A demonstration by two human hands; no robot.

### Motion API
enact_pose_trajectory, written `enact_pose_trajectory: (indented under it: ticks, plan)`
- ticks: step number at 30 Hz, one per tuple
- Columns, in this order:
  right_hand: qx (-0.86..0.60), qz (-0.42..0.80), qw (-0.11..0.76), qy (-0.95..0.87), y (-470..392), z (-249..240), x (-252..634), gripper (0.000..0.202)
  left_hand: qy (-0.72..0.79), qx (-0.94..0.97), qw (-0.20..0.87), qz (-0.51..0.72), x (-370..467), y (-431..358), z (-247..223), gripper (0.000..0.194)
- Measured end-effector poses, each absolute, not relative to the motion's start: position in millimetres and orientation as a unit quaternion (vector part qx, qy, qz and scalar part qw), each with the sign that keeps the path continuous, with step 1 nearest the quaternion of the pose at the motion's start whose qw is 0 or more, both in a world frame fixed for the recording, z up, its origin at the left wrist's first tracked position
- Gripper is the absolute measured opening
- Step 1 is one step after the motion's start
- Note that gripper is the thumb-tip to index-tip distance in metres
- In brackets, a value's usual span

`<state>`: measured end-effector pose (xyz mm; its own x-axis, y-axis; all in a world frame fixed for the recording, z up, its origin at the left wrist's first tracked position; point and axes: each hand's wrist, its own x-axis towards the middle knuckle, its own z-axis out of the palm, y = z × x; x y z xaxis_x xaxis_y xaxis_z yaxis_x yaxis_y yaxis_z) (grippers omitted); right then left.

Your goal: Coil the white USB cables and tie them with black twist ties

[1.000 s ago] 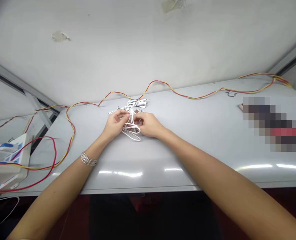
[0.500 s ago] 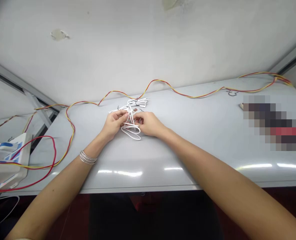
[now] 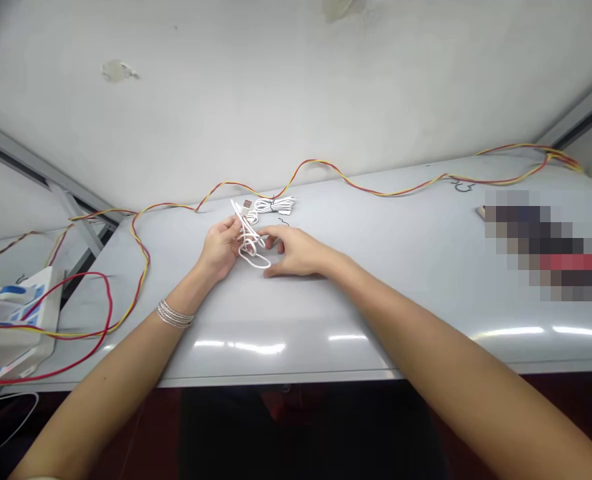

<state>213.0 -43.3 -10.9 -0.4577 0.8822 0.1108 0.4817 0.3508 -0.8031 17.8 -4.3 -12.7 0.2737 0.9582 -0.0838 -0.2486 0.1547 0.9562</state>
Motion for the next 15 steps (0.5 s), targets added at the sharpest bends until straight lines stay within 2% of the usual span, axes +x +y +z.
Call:
enact_pose_trajectory:
  ticks: [3, 7, 9, 13, 15]
  plan:
    - [-0.438, 0.369, 0.294, -0.765, -44.6, -15.2, 209.2, 0.094, 0.38, 0.474, 0.653, 0.453, 19.4, -6.3, -12.4, 0.027]
    - [-0.454, 0.384, 0.335, -0.731, -43.7, -21.6, 205.0, 0.096, 0.368, 0.511, 0.646, 0.432, 20.4, -8.1, -15.1, 0.041]
    - [-0.463, 0.389, 0.353, -0.714, -43.0, -22.4, 204.0, 0.092, 0.362, 0.531, 0.634, 0.43, 20.6, -8.1, -17.1, 0.043]
    - [-0.453, 0.387, 0.403, -0.695, -42.4, -20.6, 202.2, 0.062, 0.344, 0.603, 0.579, 0.426, 20.9, -6.9, -19.9, 0.038]
    - [-0.46, 0.376, 0.433, -0.677, -42.2, -19.8, 201.4, 0.055, 0.337, 0.644, 0.548, 0.415, 20.7, -6.5, -20.5, 0.036]
